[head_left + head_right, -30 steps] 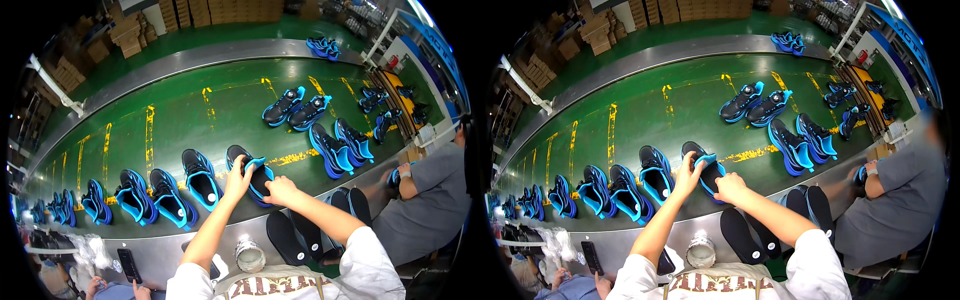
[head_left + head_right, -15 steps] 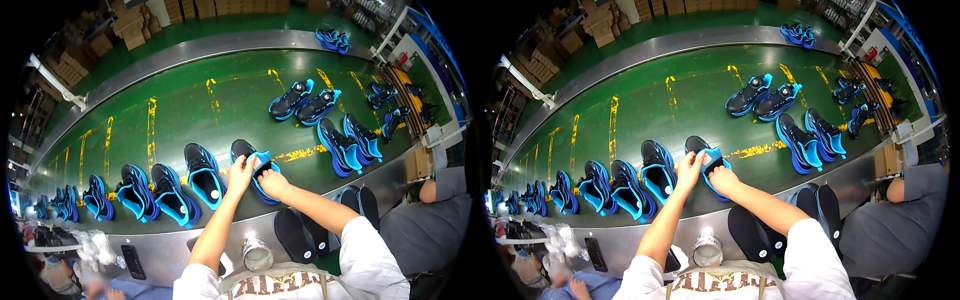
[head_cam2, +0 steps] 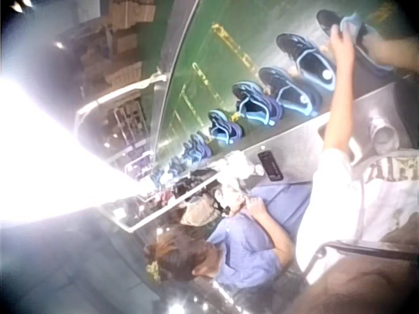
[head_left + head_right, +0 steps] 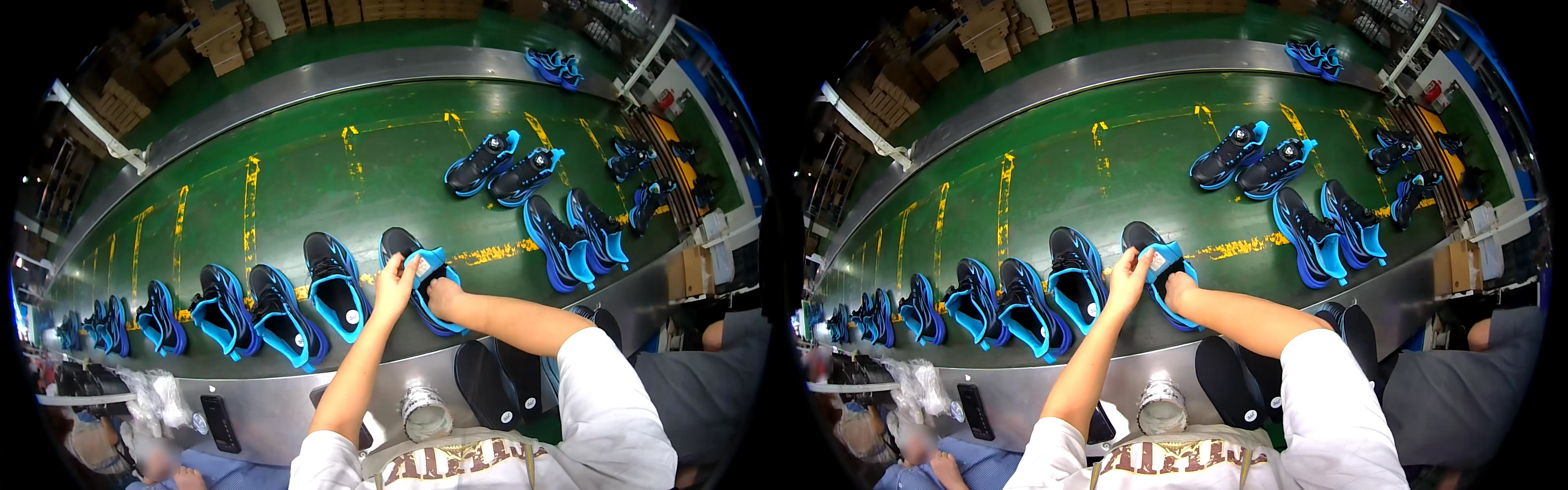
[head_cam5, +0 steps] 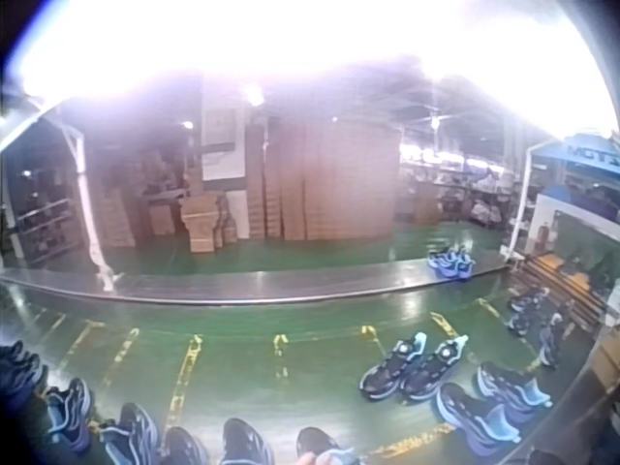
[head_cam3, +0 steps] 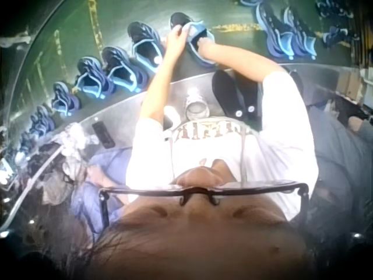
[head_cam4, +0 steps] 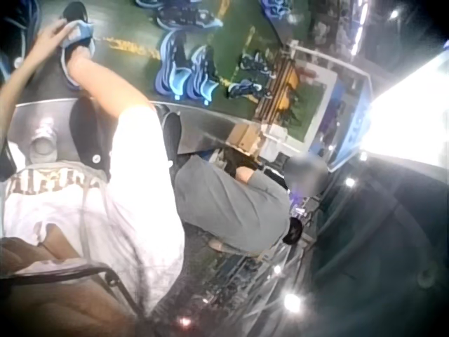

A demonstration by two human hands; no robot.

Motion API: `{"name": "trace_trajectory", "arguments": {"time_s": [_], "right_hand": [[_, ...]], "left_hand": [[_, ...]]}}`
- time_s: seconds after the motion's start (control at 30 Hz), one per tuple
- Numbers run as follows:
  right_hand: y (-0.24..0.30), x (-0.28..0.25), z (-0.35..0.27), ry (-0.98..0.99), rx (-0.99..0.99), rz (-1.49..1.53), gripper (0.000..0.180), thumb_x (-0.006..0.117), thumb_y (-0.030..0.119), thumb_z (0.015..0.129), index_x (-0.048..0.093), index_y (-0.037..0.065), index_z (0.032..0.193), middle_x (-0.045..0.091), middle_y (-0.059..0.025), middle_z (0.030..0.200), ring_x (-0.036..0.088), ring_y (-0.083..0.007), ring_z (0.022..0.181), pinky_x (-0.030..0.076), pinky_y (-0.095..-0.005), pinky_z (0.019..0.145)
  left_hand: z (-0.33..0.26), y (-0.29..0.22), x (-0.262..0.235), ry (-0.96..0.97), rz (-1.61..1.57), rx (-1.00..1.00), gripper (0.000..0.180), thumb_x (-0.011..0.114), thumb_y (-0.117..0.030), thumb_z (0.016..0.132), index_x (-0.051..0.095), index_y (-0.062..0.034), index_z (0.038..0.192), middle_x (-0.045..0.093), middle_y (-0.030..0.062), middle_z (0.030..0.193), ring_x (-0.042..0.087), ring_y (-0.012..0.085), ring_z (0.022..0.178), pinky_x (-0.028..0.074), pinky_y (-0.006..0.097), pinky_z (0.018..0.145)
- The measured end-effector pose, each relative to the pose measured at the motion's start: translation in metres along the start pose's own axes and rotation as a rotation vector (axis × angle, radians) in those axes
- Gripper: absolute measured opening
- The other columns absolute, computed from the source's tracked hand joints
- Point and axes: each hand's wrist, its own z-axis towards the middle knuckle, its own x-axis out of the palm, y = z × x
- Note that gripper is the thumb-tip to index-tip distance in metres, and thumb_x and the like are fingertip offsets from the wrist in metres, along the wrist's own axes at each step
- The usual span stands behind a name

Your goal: The person inserts insoles into shoes by hand and arranges the shoes on the conveyor table.

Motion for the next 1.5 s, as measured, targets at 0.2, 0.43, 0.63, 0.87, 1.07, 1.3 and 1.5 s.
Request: {"name": "trace_trajectory", "arguments": {"time_s": [0.2,0.43,0.63,0.87,1.07,1.3,1.5], "right_hand": [[-0.01,-0.009,-0.019,-0.115,-0.125,0.153,0.03,0.048,0.027,0.081,0.066,0.005,0.092,0.061,-0.0082,0.104,0.053,-0.0221,0.102,0.03,-0.036,0.094],[0.005,0.017,-0.054,-0.123,-0.006,0.465,0.057,0.026,0.033,0.082,0.041,-0.004,0.124,0.059,-0.0161,0.104,0.05,-0.0254,0.107,0.005,-0.0435,0.107],[0.04,0.066,-0.086,-1.297,0.208,0.762,0.014,0.067,0.012,0.07,0.054,0.007,0.076,0.051,-0.0092,0.094,0.05,-0.0276,0.088,0.036,-0.0407,0.082],[0.077,0.106,-0.116,-1.221,0.291,0.862,0.022,0.066,0.015,0.071,0.061,0.013,0.093,0.049,-0.0114,0.11,0.049,-0.0286,0.094,0.037,-0.0402,0.08],[0.088,0.091,-0.119,-1.143,0.23,0.879,0.04,0.059,0.018,0.078,0.053,0.017,0.117,0.042,-0.0169,0.122,0.049,-0.0298,0.099,0.035,-0.0433,0.088],[0.059,0.112,-0.13,-1.154,0.55,0.903,0.051,0.058,0.021,0.076,0.042,0.01,0.124,0.038,-0.0172,0.126,0.039,-0.0335,0.114,0.026,-0.0511,0.094],[-0.08,0.134,-0.177,-0.658,1.124,0.608,0.06,0.063,0.036,0.07,0.047,0.0,0.116,0.047,-0.0198,0.118,0.036,-0.0327,0.119,0.011,-0.0549,0.102]], "left_hand": [[0.002,-0.003,0.007,-0.154,0.309,0.362,0.025,0.051,-0.007,0.082,0.048,-0.0058,0.107,0.044,0.0206,0.106,0.046,0.0363,0.099,0.041,0.04,0.08],[0.002,-0.015,0.009,0.028,0.424,0.251,0.036,0.065,-0.008,0.068,0.049,-0.0074,0.1,0.037,0.021,0.112,0.048,0.0377,0.101,0.044,0.037,0.078],[-0.005,-0.012,0.011,0.058,0.543,0.308,0.05,0.068,0.0,0.065,0.039,-0.0052,0.105,0.029,0.024,0.118,0.046,0.0448,0.1,0.044,0.043,0.081],[-0.063,-0.027,0.017,0.046,0.561,0.681,0.023,0.063,0.001,0.073,0.056,-0.0021,0.094,0.049,0.0203,0.107,0.059,0.0338,0.082,0.051,0.035,0.069],[-0.042,-0.02,-0.007,-0.103,0.674,0.632,0.015,0.065,0.0,0.072,0.058,-0.0022,0.085,0.055,0.0184,0.101,0.059,0.0289,0.084,0.05,0.033,0.068],[0.007,-0.064,-0.004,-0.21,0.744,0.586,0.008,0.061,-0.004,0.077,0.056,0.0013,0.08,0.054,0.0194,0.114,0.055,0.0295,0.103,0.044,0.034,0.084],[0.001,-0.094,-0.002,-0.119,0.032,0.352,0.014,0.055,-0.002,0.084,0.045,-0.0001,0.074,0.058,0.0155,0.096,0.059,0.015,0.082,0.048,0.024,0.071]]}}
